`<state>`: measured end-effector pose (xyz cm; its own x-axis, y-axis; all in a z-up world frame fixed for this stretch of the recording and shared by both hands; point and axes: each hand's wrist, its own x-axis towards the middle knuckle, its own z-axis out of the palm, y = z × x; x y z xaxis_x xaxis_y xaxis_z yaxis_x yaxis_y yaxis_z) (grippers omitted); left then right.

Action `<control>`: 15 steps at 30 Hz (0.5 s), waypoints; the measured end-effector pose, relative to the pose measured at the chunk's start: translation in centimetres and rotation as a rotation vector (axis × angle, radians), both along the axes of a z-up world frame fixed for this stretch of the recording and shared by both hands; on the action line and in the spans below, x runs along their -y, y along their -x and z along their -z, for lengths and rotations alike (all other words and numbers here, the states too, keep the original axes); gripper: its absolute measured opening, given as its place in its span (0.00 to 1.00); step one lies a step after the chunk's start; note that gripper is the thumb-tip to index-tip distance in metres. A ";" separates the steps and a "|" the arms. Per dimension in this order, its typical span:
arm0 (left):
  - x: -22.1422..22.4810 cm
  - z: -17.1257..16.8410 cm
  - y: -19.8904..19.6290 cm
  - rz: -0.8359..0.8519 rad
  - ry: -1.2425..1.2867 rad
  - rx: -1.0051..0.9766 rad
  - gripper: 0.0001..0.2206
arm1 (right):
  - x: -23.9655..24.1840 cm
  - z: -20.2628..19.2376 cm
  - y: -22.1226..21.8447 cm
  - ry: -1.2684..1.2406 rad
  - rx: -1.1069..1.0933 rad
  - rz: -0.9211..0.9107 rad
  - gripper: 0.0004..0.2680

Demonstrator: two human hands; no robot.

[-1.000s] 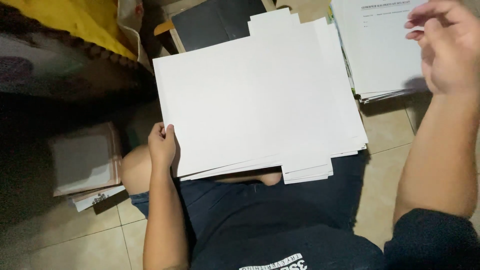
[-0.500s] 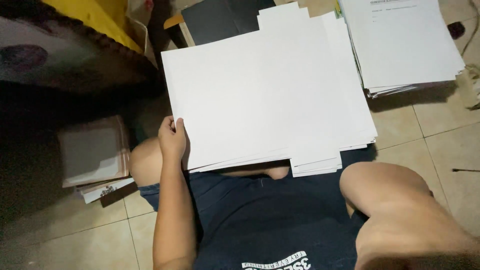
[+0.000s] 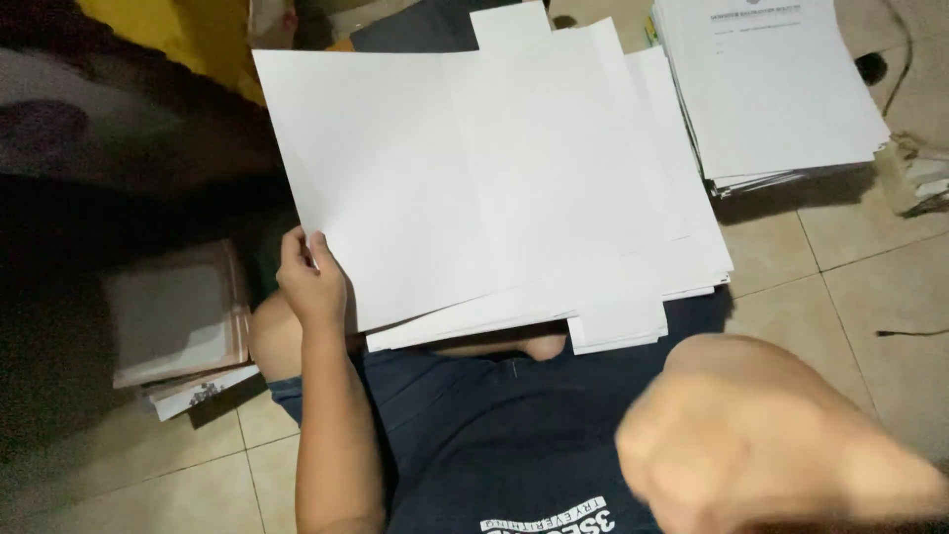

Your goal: Smoothing and stacking large white sheets of paper on the floor to ensure they are flat and aligned.

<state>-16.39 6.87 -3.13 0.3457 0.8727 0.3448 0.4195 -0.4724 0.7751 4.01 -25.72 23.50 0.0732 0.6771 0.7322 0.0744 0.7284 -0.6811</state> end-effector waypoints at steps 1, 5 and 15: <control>-0.5 -0.5 -0.2 -0.003 0.042 -0.032 0.05 | -0.6 1.1 -0.2 -0.007 0.001 -0.014 0.11; -2.8 -0.8 0.0 0.045 0.494 -0.150 0.12 | -3.1 9.0 -1.9 0.614 0.508 0.407 0.16; -5.2 -6.0 -2.4 0.205 0.614 -0.547 0.25 | 4.8 24.6 -3.8 1.004 0.954 0.671 0.17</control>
